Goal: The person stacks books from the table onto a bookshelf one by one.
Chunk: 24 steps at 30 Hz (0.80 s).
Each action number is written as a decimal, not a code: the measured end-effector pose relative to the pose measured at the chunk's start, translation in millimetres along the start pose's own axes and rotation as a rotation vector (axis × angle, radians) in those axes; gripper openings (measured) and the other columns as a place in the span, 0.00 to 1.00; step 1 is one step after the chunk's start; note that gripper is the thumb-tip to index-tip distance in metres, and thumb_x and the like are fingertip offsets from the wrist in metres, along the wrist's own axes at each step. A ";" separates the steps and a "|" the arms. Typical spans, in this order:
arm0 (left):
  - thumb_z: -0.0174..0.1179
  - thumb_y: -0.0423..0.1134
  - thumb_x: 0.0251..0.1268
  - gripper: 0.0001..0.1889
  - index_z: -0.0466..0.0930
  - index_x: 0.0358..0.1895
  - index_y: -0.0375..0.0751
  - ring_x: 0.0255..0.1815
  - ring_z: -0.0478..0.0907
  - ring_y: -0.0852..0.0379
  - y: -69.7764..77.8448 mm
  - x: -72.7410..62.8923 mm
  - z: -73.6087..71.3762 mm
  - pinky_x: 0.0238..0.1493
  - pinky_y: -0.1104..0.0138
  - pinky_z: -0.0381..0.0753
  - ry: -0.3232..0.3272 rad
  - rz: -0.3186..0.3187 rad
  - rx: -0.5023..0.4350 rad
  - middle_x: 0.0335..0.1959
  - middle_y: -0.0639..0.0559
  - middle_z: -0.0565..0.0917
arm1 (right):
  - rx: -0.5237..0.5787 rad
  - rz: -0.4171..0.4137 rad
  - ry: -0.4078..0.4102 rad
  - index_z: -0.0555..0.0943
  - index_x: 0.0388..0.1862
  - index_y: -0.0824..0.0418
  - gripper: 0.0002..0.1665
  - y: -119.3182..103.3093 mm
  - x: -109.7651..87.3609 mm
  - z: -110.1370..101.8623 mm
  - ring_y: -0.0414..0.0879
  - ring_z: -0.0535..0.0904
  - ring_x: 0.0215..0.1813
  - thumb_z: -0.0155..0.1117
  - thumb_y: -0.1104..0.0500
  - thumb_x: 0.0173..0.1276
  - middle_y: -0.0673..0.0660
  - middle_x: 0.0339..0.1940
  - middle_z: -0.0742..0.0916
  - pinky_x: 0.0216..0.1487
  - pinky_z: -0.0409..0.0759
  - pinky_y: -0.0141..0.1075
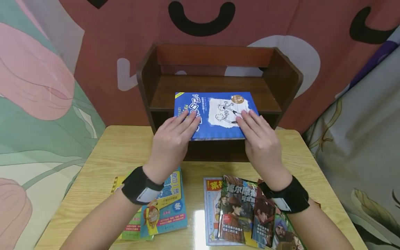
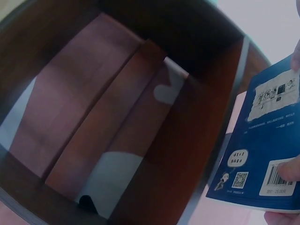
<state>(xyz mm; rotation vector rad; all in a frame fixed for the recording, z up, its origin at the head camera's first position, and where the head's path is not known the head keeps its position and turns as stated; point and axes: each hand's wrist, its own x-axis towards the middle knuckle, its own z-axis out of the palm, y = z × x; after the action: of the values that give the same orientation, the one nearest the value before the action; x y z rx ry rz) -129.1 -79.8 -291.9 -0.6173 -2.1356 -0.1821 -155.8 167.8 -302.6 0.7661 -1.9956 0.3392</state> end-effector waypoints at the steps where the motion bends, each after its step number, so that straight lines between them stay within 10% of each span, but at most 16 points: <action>1: 0.60 0.34 0.63 0.19 0.79 0.58 0.44 0.60 0.76 0.53 -3.9 4.3 3.2 0.58 0.61 0.77 -0.011 0.004 -0.001 0.56 0.49 0.80 | -0.007 0.007 -0.016 0.79 0.58 0.62 0.21 3.1 3.2 2.2 0.54 0.76 0.63 0.59 0.70 0.65 0.60 0.57 0.82 0.63 0.72 0.50; 16: 0.63 0.33 0.59 0.22 0.77 0.59 0.42 0.60 0.76 0.51 -30.0 28.5 31.1 0.58 0.60 0.77 -0.206 0.013 -0.034 0.57 0.46 0.80 | -0.036 0.132 -0.360 0.77 0.61 0.61 0.27 26.0 31.7 15.3 0.55 0.75 0.63 0.64 0.68 0.60 0.60 0.61 0.80 0.64 0.72 0.48; 24: 0.50 0.61 0.65 0.33 0.65 0.70 0.48 0.72 0.60 0.50 -37.2 30.4 28.2 0.69 0.55 0.64 -0.443 -0.064 -0.151 0.70 0.47 0.67 | 0.018 0.180 -0.573 0.68 0.69 0.57 0.39 31.5 37.0 9.2 0.56 0.63 0.72 0.60 0.40 0.64 0.59 0.71 0.71 0.67 0.66 0.55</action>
<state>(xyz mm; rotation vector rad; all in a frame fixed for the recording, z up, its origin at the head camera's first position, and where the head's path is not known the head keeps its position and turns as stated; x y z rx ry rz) -182.6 -91.3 -281.3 -0.7290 -2.5882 -0.2630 -195.6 173.1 -273.8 0.7522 -2.6128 0.2586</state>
